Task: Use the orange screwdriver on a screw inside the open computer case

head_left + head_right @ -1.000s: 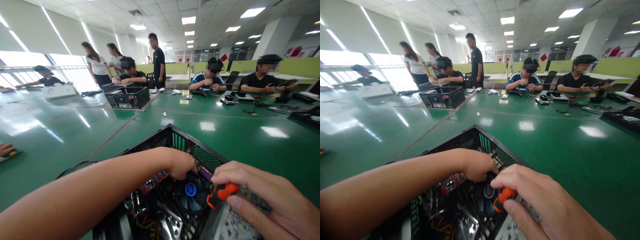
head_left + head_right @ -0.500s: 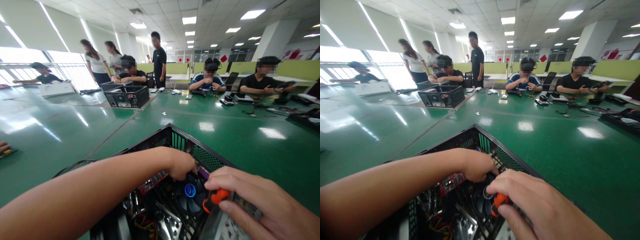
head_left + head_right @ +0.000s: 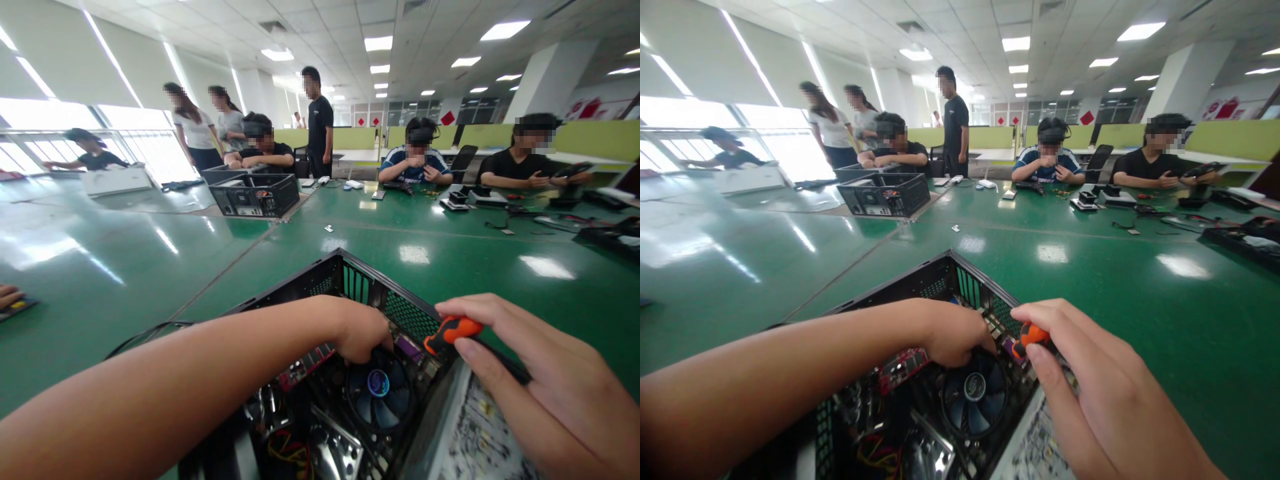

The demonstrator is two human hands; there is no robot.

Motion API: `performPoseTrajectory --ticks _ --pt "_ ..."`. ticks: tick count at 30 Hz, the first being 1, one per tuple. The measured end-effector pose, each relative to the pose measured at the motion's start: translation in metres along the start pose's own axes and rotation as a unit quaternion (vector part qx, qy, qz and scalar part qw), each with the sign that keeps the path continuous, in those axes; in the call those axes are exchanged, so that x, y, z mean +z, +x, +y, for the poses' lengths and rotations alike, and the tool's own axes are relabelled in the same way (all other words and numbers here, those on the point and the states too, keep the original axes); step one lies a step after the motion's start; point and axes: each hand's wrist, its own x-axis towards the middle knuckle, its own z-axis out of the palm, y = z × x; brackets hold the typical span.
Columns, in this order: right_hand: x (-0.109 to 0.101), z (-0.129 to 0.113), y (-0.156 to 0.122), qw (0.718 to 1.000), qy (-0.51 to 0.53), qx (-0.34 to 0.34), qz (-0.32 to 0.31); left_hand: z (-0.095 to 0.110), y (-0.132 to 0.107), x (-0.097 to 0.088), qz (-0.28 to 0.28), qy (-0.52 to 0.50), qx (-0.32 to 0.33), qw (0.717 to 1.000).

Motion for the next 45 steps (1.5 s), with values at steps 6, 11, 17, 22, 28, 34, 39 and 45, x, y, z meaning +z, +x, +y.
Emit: performPoseTrajectory --ticks 6,11,17,22,28,34,39,45 --pt "-0.002 -0.002 0.003 1.000 -0.013 0.001 -0.014 0.000 0.000 -0.003 -0.056 0.027 0.032 0.998" --pt "-0.004 -0.005 0.007 0.999 0.012 0.001 -0.043 0.002 0.000 -0.004 -0.069 0.028 0.023 0.997" --pt "-0.005 -0.006 0.008 0.996 0.027 0.002 -0.090 0.000 0.001 -0.003 -0.056 0.022 0.035 0.998" --pt "-0.005 -0.005 0.004 0.993 0.022 -0.001 -0.119 -0.002 -0.001 -0.001 -0.040 0.016 0.040 0.998" --pt "-0.004 -0.003 0.006 0.995 0.016 0.000 -0.103 0.010 -0.006 -0.012 -0.070 0.031 0.014 0.997" --pt "-0.020 -0.011 0.005 0.999 0.030 0.007 -0.038 0.016 -0.008 -0.019 -0.081 0.025 0.017 0.996" --pt "-0.034 -0.022 0.005 0.996 0.066 -0.050 -0.023 0.018 -0.008 -0.017 -0.074 0.047 0.011 0.996" --pt "-0.033 -0.032 0.007 0.990 0.092 -0.090 -0.050 0.019 -0.007 -0.014 -0.072 0.056 0.001 0.996"
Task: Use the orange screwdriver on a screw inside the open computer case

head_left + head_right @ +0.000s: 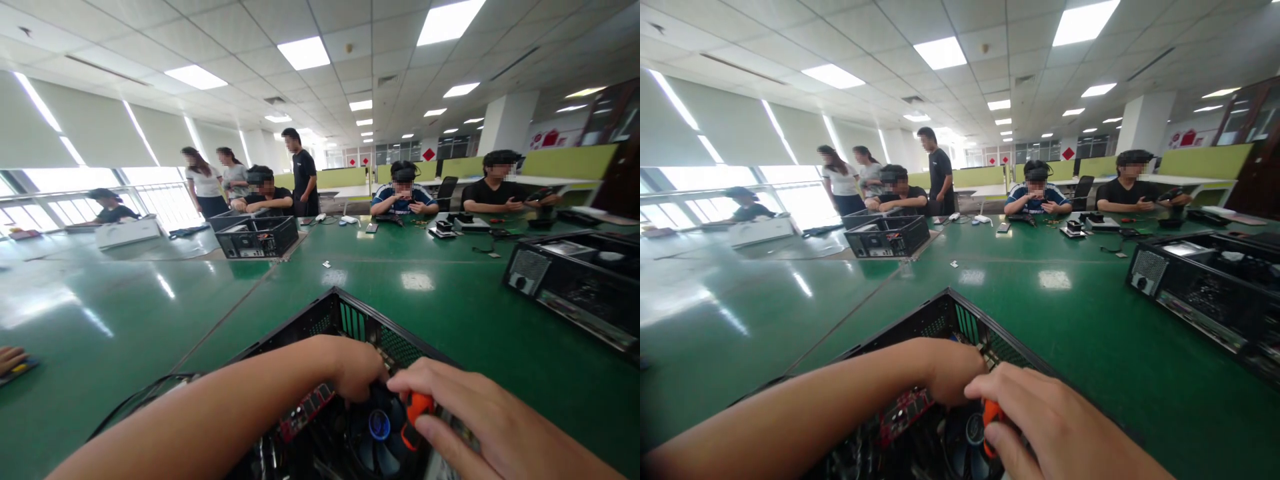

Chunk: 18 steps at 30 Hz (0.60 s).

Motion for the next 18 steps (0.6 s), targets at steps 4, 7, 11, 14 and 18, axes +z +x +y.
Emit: performPoseTrajectory --ticks 4,7,11,14,18 --pt "-0.0016 0.0019 0.0027 1.000 0.009 -0.017 -0.005 0.0010 -0.0031 -0.0021 0.004 -0.007 0.017 1.000" --pt "-0.0039 0.0046 0.0043 1.000 0.011 -0.027 -0.005 0.0011 -0.0053 -0.0037 0.011 -0.019 0.040 0.999" --pt "-0.0031 0.0047 0.0021 1.000 0.007 -0.022 0.003 0.0001 -0.0041 -0.0020 0.020 -0.016 0.041 0.999" --pt "-0.0006 0.0035 -0.0015 1.000 0.007 -0.007 0.005 -0.0002 -0.0014 0.0011 0.005 0.004 0.006 1.000" --pt "0.0002 0.0051 -0.0044 0.999 0.003 0.036 0.019 0.0006 -0.0021 0.0015 0.008 0.003 0.009 1.000"
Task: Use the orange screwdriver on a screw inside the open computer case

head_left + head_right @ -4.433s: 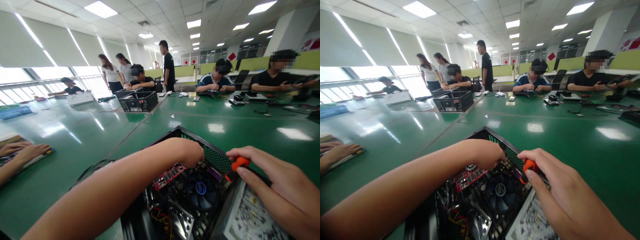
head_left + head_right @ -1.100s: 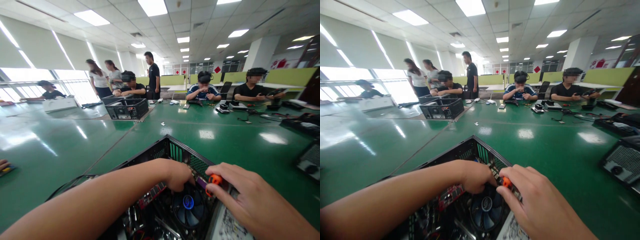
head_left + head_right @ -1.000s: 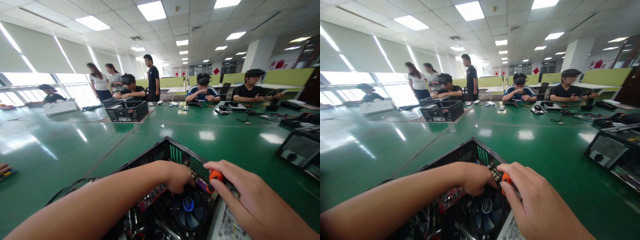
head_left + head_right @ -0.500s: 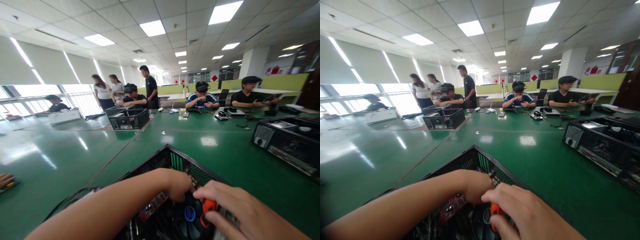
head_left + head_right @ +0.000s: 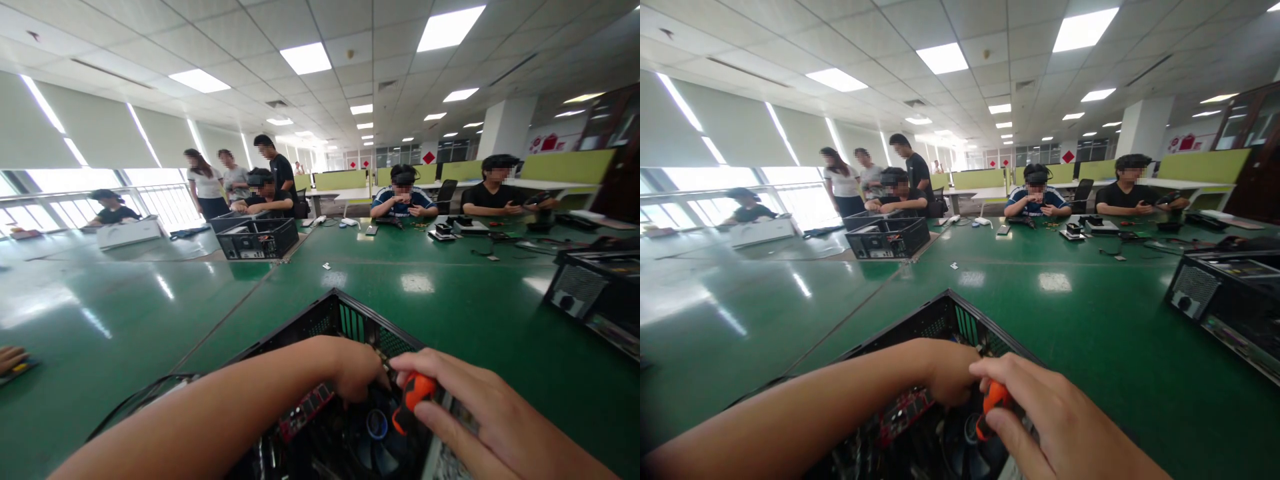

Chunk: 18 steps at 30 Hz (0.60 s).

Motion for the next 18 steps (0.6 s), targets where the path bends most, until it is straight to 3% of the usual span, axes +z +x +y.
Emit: performPoseTrajectory --ticks 6,18 --pt "-0.003 0.006 0.002 0.997 -0.020 0.070 0.018 0.004 -0.007 -0.008 -0.013 -0.024 -0.003 1.000" --pt "-0.003 0.004 0.005 0.994 -0.010 0.106 -0.024 0.007 -0.011 -0.011 -0.016 -0.019 -0.008 1.000"
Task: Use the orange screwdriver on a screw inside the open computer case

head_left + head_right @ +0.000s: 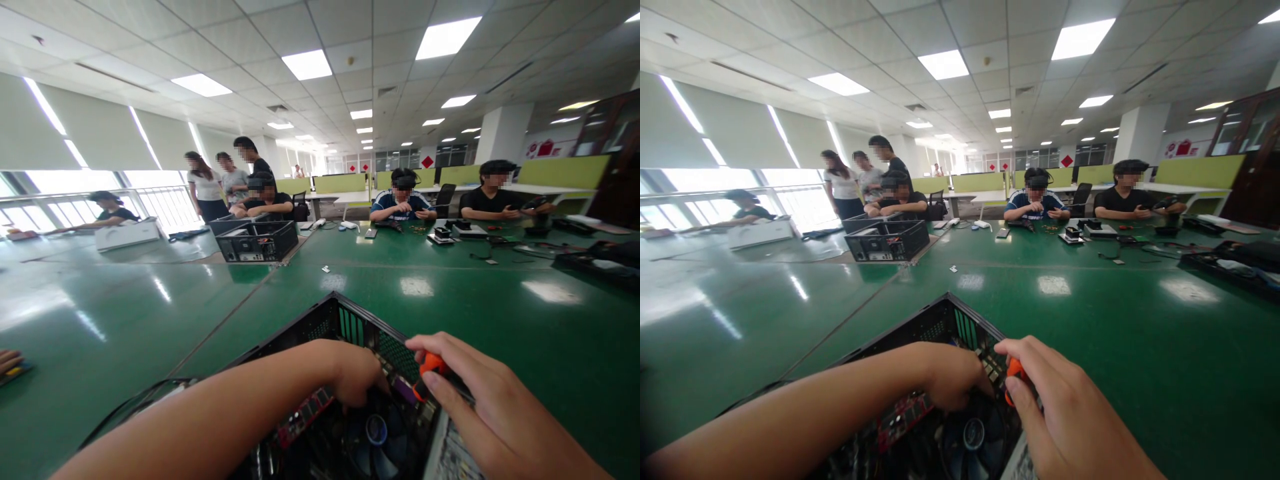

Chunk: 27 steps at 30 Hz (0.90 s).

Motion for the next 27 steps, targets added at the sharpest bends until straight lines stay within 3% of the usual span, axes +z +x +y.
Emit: performPoseTrajectory --ticks 11,27 --pt "0.009 -0.001 0.002 0.997 0.017 -0.015 -0.078 -0.001 0.005 0.000 -0.006 0.017 -0.005 1.000" --pt "0.009 0.013 -0.005 0.999 0.002 0.023 0.028 -0.009 0.010 0.005 0.001 0.003 -0.004 1.000"
